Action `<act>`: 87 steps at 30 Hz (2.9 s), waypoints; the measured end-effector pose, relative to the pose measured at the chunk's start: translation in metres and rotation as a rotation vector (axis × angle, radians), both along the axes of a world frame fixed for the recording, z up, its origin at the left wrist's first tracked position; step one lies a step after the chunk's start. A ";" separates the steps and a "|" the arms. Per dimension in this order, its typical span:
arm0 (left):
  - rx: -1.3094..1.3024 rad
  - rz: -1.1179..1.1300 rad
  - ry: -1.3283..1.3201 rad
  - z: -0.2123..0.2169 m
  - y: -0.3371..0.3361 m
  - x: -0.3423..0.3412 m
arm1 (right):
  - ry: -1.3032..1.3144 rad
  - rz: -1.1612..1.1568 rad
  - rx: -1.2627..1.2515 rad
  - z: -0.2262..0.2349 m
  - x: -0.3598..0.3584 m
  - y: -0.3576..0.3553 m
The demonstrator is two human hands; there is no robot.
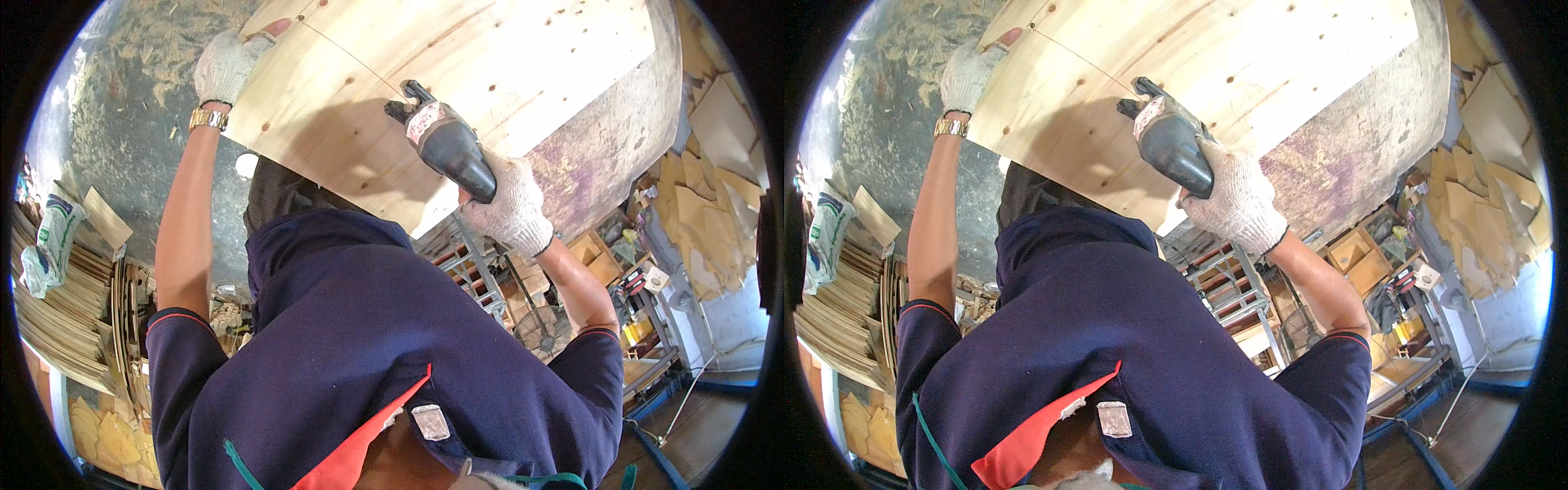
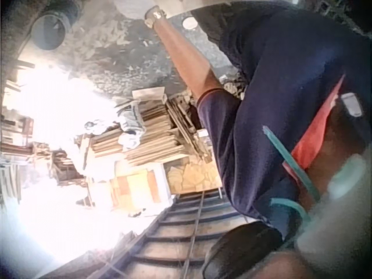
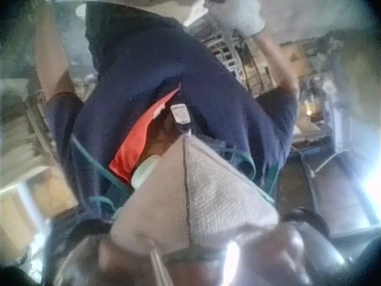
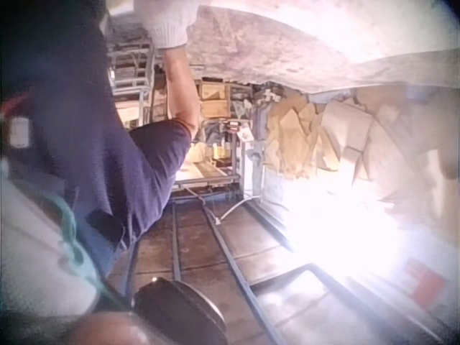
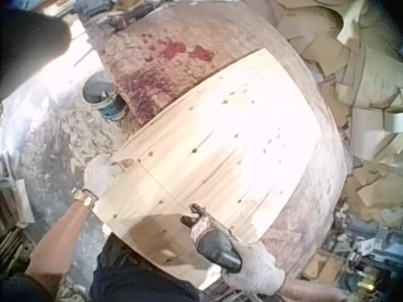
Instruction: The person hammers nails into a large wooden panel, then uses a power drill to drive screws into pre-drilled holes. Finally, the person uses a nail gun to fasten the panel along its edges.
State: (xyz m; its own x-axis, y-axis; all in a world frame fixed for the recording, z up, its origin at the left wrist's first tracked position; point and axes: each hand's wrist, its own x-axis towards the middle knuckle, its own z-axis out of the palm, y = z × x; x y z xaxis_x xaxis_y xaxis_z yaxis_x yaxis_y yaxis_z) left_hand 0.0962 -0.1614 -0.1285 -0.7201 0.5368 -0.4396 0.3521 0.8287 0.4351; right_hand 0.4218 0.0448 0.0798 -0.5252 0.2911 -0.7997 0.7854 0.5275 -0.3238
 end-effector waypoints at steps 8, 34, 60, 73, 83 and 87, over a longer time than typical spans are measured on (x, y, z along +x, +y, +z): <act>-0.014 -0.041 0.008 0.001 -0.001 -0.003 | 0.032 -0.013 0.011 -0.002 -0.005 -0.002; 0.099 -0.109 0.135 -0.036 -0.018 -0.001 | 0.153 0.026 0.080 -0.007 -0.018 -0.004; 0.031 -0.050 -0.024 0.003 -0.002 0.003 | 0.130 -0.003 0.040 -0.006 -0.034 -0.007; 0.015 -0.022 -0.061 -0.007 -0.007 0.004 | 0.148 -0.002 0.055 -0.009 -0.041 -0.010; -0.087 -0.051 -0.138 0.011 0.001 0.000 | 0.113 -0.025 0.023 -0.005 -0.051 -0.011; -0.040 -0.122 -0.102 0.009 0.000 -0.003 | 0.120 -0.014 0.031 -0.004 -0.055 -0.010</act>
State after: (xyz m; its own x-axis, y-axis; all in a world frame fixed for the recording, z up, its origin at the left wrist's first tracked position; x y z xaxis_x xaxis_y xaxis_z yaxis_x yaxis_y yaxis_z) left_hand 0.0931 -0.1616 -0.1198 -0.6008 0.5982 -0.5302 0.4070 0.7998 0.4411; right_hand 0.3668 0.0344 0.0756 -0.6118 0.3230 -0.7220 0.7498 0.5277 -0.3993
